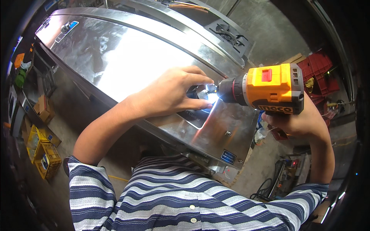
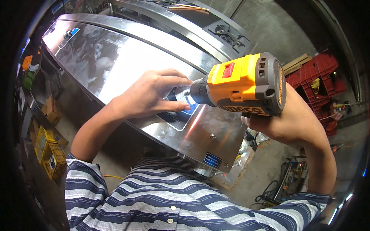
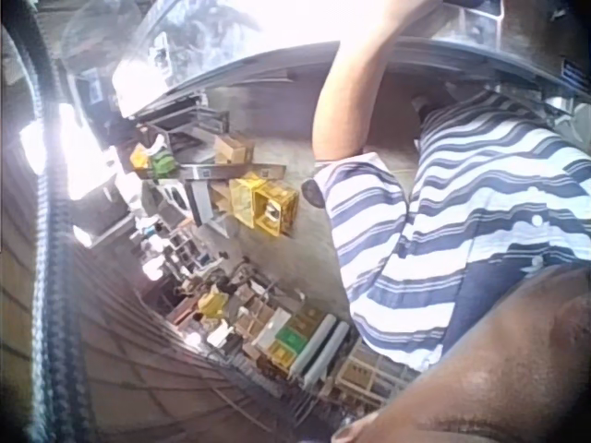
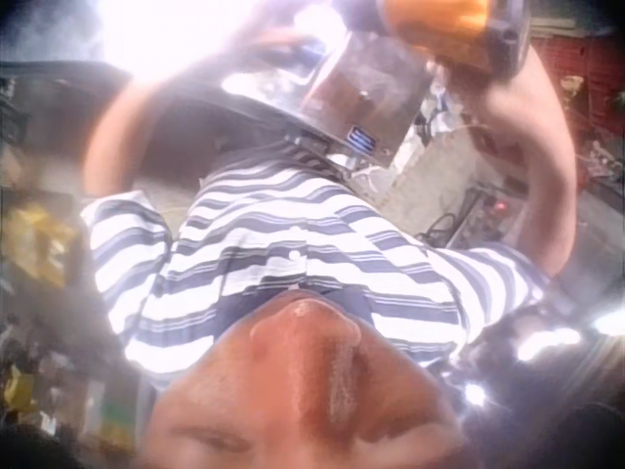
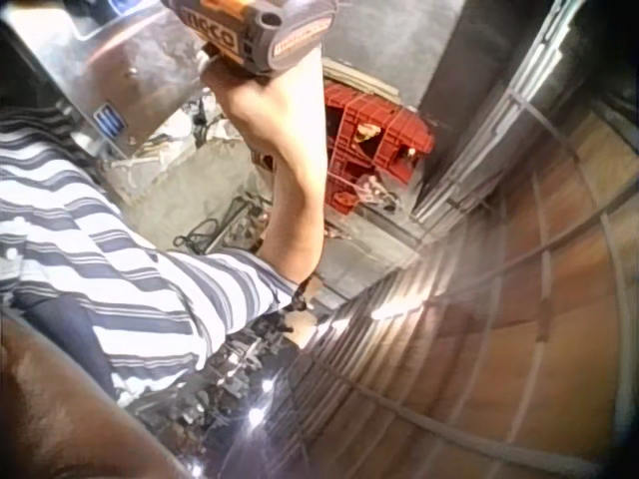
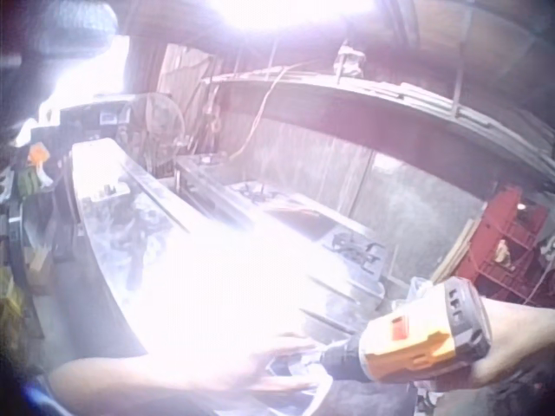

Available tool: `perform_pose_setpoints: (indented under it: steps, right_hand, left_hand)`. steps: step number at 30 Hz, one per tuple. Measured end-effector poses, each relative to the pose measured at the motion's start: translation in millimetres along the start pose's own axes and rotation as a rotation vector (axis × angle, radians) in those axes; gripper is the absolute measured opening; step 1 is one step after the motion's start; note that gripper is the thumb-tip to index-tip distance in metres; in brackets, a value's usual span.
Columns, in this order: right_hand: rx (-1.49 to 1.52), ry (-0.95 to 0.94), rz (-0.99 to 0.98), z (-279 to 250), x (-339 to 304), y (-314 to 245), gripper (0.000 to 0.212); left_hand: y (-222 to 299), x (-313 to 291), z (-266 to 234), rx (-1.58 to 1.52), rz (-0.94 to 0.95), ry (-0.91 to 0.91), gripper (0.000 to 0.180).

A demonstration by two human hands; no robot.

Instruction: The person assembles a stainless steel gas stove by securing the control panel and knobs. They use a wrench to tighten screws on the side and front of the unit, then use a power drill to fasten the gas control knob.

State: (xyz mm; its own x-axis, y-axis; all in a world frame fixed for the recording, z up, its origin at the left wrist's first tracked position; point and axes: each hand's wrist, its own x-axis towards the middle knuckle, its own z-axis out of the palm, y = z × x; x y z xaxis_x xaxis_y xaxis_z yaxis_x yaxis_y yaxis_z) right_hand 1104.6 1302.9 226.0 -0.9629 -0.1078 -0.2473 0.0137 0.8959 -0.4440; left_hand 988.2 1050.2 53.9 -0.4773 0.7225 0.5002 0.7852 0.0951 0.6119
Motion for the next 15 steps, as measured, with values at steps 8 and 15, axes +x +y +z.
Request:
perform_pose_setpoints:
  steps: [8,15]
  right_hand:
    - [-0.034,0.000,-0.013,-4.2,1.1,-4.4,0.046]
    - [-0.109,0.015,-0.084,-3.6,1.3,-4.1,0.045]
  left_hand:
    - [-0.3,-0.3,2.5,0.008,-0.006,0.015,0.050]
    - [-1.9,-0.5,3.4,0.014,0.009,0.026,0.050]
